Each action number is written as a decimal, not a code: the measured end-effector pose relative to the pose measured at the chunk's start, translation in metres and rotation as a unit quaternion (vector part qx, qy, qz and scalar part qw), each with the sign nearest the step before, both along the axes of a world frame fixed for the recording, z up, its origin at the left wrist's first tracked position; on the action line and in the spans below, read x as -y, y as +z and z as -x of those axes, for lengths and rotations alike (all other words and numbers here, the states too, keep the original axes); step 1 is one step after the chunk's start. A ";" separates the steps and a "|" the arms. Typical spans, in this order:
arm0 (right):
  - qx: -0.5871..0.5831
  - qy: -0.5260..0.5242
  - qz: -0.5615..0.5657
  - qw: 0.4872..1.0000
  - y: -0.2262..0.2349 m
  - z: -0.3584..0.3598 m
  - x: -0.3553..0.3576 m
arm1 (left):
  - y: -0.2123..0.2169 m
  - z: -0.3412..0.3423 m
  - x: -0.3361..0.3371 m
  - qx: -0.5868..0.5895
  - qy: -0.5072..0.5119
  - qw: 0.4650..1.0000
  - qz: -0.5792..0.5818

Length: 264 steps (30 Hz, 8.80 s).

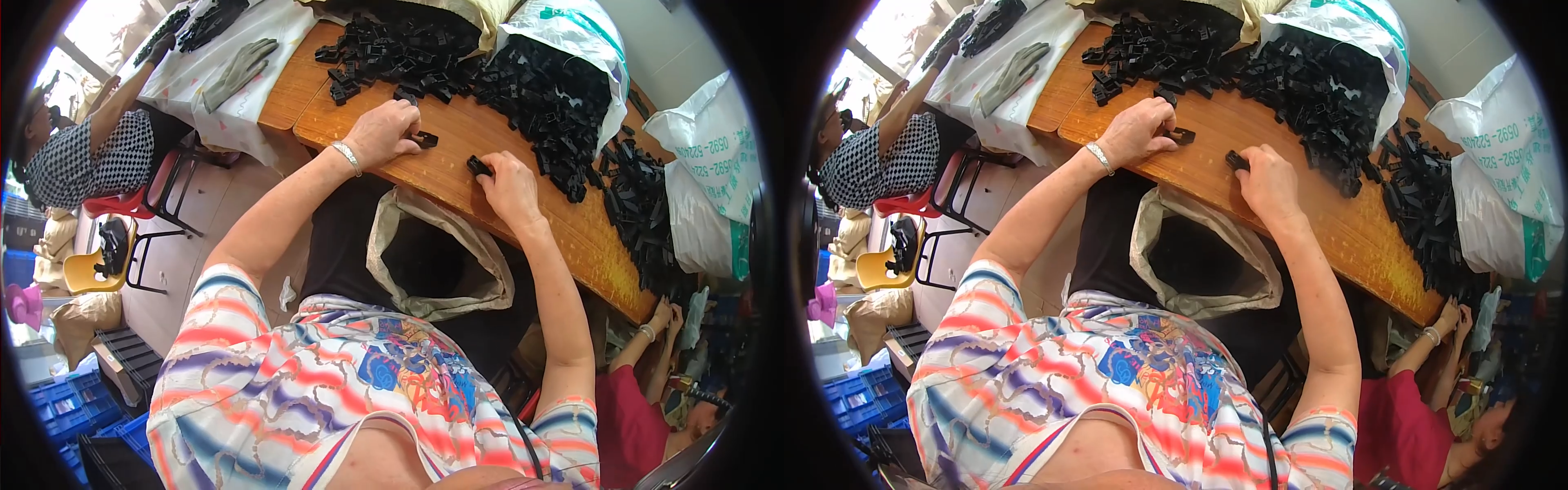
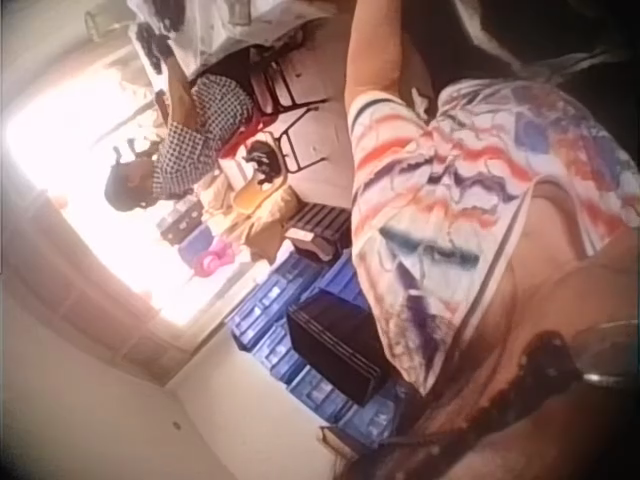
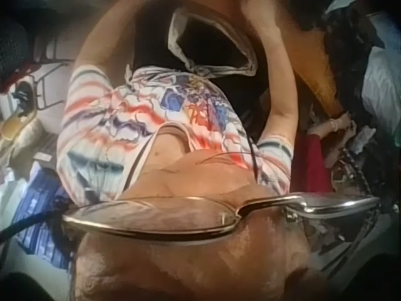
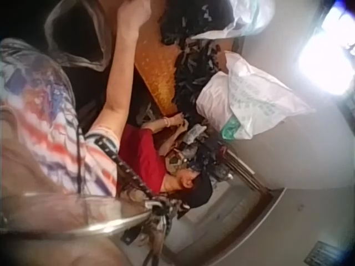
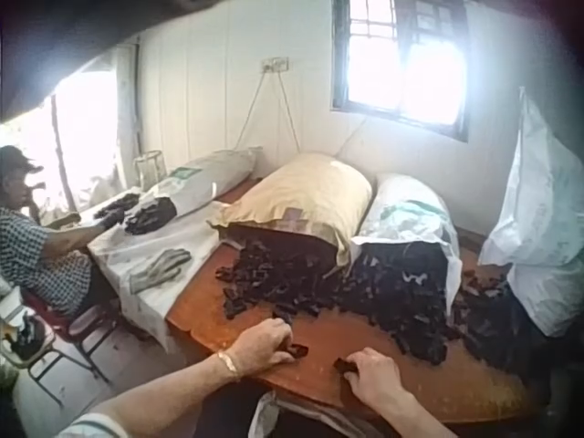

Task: Sorting small black plastic parts from a pile and placing them into a bag.

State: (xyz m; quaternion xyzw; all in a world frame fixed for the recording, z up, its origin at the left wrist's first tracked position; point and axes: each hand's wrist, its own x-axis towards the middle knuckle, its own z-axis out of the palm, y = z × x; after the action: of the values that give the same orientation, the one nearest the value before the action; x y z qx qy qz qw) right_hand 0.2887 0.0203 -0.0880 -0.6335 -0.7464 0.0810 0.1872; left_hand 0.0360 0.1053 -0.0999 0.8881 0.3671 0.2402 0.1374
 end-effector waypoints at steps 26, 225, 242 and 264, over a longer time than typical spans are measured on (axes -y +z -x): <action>0.117 0.165 -0.151 0.968 -0.019 0.076 -0.042 | -0.022 0.007 -0.010 0.077 0.032 0.996 0.023; -0.043 -0.042 -0.046 0.997 -0.019 -0.060 0.015 | -0.006 -0.074 -0.013 0.187 0.026 0.982 0.016; -0.170 0.029 -0.073 0.982 0.002 -0.016 -0.004 | -0.016 -0.058 0.015 0.175 -0.100 0.979 0.030; -0.061 0.070 -0.127 0.988 -0.025 0.007 0.000 | -0.014 -0.048 -0.012 0.065 -0.126 0.986 0.091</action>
State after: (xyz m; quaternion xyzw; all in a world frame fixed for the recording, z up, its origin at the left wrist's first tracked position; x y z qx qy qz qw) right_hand 0.2822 0.0207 -0.1127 -0.5446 -0.7802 0.0372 0.3055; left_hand 0.0841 0.1177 -0.1144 0.8937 0.2628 0.2434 0.2702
